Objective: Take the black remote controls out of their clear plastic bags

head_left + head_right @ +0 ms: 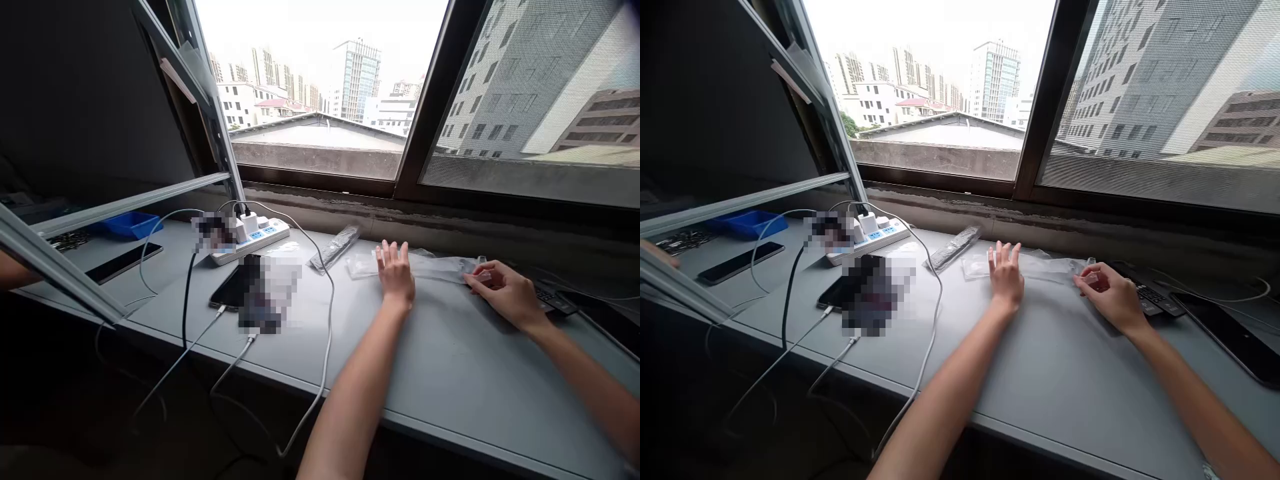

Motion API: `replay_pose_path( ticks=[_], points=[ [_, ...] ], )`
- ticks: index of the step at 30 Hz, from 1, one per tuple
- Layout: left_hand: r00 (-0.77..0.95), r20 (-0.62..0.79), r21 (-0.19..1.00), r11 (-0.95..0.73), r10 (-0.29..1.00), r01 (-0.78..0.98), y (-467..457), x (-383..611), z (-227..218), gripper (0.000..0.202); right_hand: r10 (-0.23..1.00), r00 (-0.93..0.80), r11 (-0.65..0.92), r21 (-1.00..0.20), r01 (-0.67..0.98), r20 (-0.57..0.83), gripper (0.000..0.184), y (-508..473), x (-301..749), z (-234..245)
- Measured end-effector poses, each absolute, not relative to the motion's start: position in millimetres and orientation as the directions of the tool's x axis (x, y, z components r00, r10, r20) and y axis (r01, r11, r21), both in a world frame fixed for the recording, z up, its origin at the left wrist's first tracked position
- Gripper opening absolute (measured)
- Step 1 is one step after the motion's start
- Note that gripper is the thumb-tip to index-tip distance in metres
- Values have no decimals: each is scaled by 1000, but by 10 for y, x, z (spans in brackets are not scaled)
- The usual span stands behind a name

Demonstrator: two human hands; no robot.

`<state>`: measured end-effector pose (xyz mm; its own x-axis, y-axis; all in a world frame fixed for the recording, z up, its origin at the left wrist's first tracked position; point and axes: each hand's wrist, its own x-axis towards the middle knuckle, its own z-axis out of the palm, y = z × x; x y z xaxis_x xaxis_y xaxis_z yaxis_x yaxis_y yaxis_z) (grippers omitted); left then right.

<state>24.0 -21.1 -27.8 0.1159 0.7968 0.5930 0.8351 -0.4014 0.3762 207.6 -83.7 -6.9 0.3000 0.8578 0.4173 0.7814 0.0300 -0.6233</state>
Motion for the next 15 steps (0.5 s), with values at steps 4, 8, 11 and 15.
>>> replay_pose_path(
  ticks=[4, 8, 11, 15],
  points=[
    [-45, 599, 518, -344, 800, 783, -162, 193, -245, 55, 858, 232, 61, -539, 840, 459, 26, -708, 2062, -81],
    [-140, 601, 573, -302, 786, 762, -134, 150, -200, 56, 873, 218, 29, -493, 869, 437, 29, -559, 2038, -138],
    [-185, 578, 618, -279, 795, 735, -127, 115, -159, 62, 869, 161, 103, -490, 866, 467, 31, -473, 2039, -197],
    [-154, 596, 620, -329, 788, 712, -152, 76, -79, 61, 839, 38, 281, -490, 825, 543, 32, -425, 2089, -255]
  ],
)
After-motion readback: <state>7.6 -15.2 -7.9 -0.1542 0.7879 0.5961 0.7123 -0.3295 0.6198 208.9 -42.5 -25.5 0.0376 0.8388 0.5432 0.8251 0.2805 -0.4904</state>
